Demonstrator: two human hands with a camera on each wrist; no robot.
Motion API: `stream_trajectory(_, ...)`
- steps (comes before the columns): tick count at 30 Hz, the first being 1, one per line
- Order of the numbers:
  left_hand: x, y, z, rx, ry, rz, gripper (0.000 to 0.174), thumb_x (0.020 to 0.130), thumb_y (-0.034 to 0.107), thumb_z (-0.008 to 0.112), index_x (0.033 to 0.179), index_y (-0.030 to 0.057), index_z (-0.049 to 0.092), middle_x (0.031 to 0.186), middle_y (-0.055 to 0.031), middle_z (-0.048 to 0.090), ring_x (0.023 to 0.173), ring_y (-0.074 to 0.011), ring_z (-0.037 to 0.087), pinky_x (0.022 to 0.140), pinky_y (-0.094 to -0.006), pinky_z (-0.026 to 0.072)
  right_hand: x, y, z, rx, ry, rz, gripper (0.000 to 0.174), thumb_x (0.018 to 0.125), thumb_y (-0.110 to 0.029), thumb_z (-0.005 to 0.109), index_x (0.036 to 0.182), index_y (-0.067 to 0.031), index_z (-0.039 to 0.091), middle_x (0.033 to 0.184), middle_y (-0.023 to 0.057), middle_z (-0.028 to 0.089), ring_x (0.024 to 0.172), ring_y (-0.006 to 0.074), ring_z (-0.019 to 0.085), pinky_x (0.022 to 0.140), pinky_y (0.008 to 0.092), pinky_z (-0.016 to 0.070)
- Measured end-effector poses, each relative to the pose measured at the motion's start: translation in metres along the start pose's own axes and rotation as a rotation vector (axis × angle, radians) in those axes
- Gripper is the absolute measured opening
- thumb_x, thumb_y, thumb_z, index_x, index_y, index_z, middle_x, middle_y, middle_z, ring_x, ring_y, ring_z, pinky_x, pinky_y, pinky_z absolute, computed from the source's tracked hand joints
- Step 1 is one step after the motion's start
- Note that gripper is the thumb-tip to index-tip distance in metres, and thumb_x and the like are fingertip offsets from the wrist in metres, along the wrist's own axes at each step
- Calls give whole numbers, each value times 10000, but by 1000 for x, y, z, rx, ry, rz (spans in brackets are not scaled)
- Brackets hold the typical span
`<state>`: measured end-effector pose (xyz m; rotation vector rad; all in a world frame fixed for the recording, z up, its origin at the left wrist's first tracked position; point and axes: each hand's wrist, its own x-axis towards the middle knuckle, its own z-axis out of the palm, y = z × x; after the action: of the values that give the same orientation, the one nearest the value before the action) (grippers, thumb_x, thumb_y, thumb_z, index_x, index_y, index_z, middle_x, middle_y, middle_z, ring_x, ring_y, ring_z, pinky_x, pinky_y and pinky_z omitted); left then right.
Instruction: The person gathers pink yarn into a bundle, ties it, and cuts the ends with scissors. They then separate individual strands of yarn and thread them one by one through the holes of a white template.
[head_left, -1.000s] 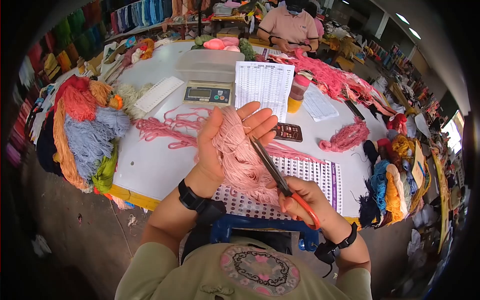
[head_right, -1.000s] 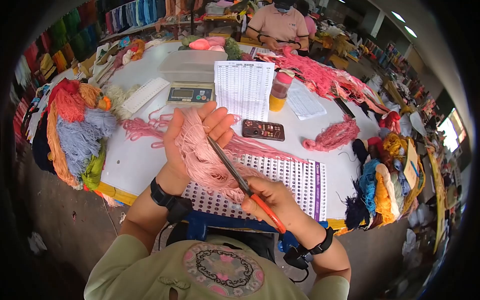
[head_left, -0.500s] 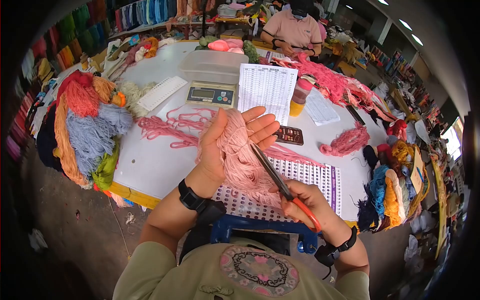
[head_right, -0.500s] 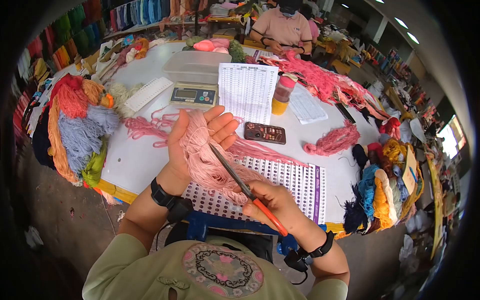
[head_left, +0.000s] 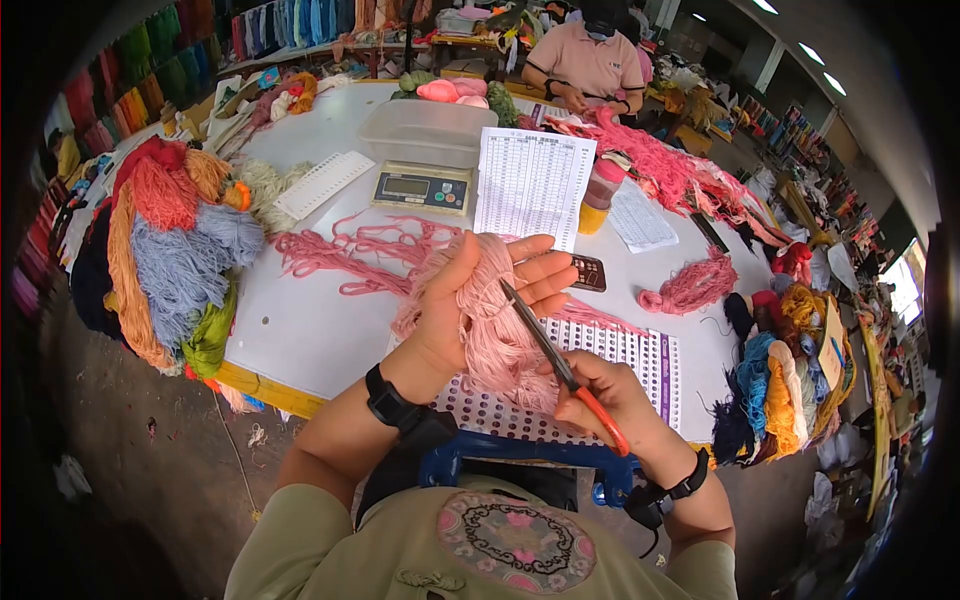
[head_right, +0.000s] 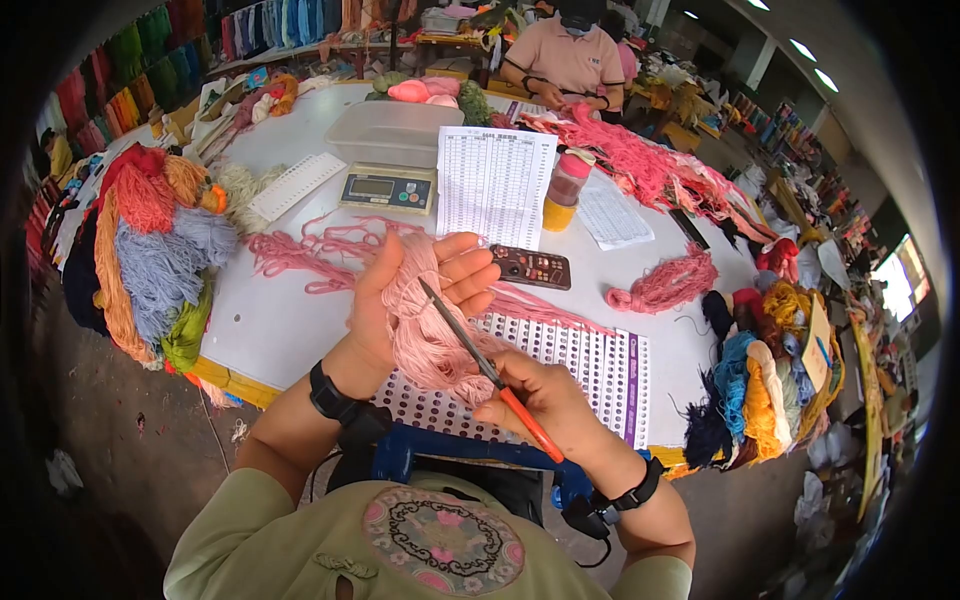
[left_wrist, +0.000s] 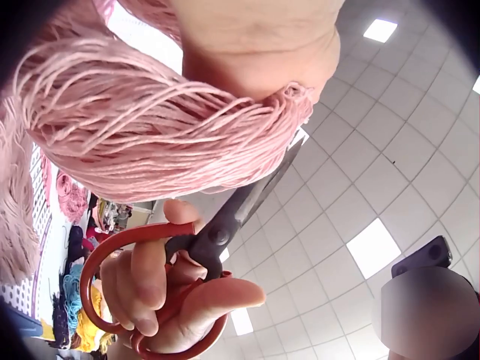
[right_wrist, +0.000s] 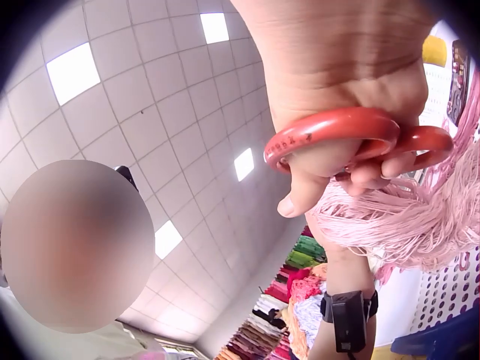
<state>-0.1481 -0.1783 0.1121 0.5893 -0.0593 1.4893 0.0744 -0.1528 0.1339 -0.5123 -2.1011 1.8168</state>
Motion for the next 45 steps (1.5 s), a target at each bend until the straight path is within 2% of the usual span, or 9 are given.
stream_trajectory(3, 1, -4, 2, -6, 2, -13, 734, 959, 542, 355, 1384, -55, 324, 1344, -238, 466, 1282, -341, 437, 1076, -460, 355, 1, -6, -1, -114, 50, 177, 344, 820, -177, 749, 1082, -25, 587, 712, -26, 547, 637, 26, 461, 579, 185, 377)
stream_trajectory(13, 14, -38, 2, 221, 186, -50, 673, 992, 493, 299, 1422, -24, 277, 1439, -199, 375, 1343, -300, 360, 1116, -438, 296, 41, -24, 17, -631, 452, -172, 512, 760, 63, 697, 1208, -68, 486, 847, -6, 594, 733, 75, 550, 669, 219, 457)
stream_trajectory(18, 15, -28, -4, 252, 273, 22, 645, 990, 476, 333, 1384, -35, 326, 1413, -213, 403, 1307, -310, 403, 1098, -440, 309, 17, -6, 4, -148, 456, -383, 474, 792, 82, 634, 1216, -43, 464, 993, 43, 602, 819, 90, 533, 714, 249, 460)
stream_trajectory(27, 13, 14, -21, 216, 310, 107, 651, 951, 469, 438, 1373, -20, 356, 1368, -206, 459, 1264, -299, 446, 1080, -405, 320, -179, -11, -57, 49, 914, 17, 484, 684, -12, 641, 1142, -26, 482, 712, 22, 499, 596, 136, 537, 478, 242, 419)
stream_trajectory(31, 16, 4, 0, 495, -2, -133, 684, 936, 420, 484, 1425, -20, 294, 1433, -208, 384, 1323, -304, 382, 1104, -424, 280, -265, 19, -98, -659, 947, 350, 468, 775, 25, 618, 1218, -34, 480, 860, 50, 605, 751, 88, 585, 642, 210, 473)
stream_trajectory(35, 29, -34, 23, 1035, -355, -150, 721, 924, 439, 491, 1462, 19, 256, 1506, -202, 264, 1376, -329, 295, 1115, -430, 240, -183, 5, -61, -408, 794, -163, 700, 771, 5, 696, 1363, -32, 323, 1257, 148, 505, 1172, 251, 507, 1021, 398, 376)
stream_trajectory(37, 31, -40, 54, 1914, -640, 148, 736, 909, 495, 494, 1470, 72, 276, 1540, -185, 187, 1402, -333, 237, 1125, -430, 197, -117, -10, -40, -256, 676, -348, 795, 704, -115, 809, 1324, -34, 318, 1324, 153, 443, 1274, 279, 441, 1092, 437, 317)
stream_trajectory(42, 28, -31, 60, 2038, -332, 295, 748, 860, 601, 504, 1439, 146, 371, 1531, -163, 222, 1395, -316, 259, 1138, -452, 159, -5, -18, -1, -126, 408, -486, 827, 691, -131, 823, 1323, -54, 295, 1276, 105, 419, 1236, 219, 396, 1008, 345, 361)
stream_trajectory(45, 27, 18, 36, 2357, -567, 680, 676, 833, 654, 487, 1360, 230, 479, 1431, -78, 428, 1327, -325, 363, 1162, -466, 143, 28, -44, -17, -353, 335, -374, 735, 703, -100, 717, 1333, -51, 340, 1262, 111, 477, 1150, 194, 479, 934, 319, 420)
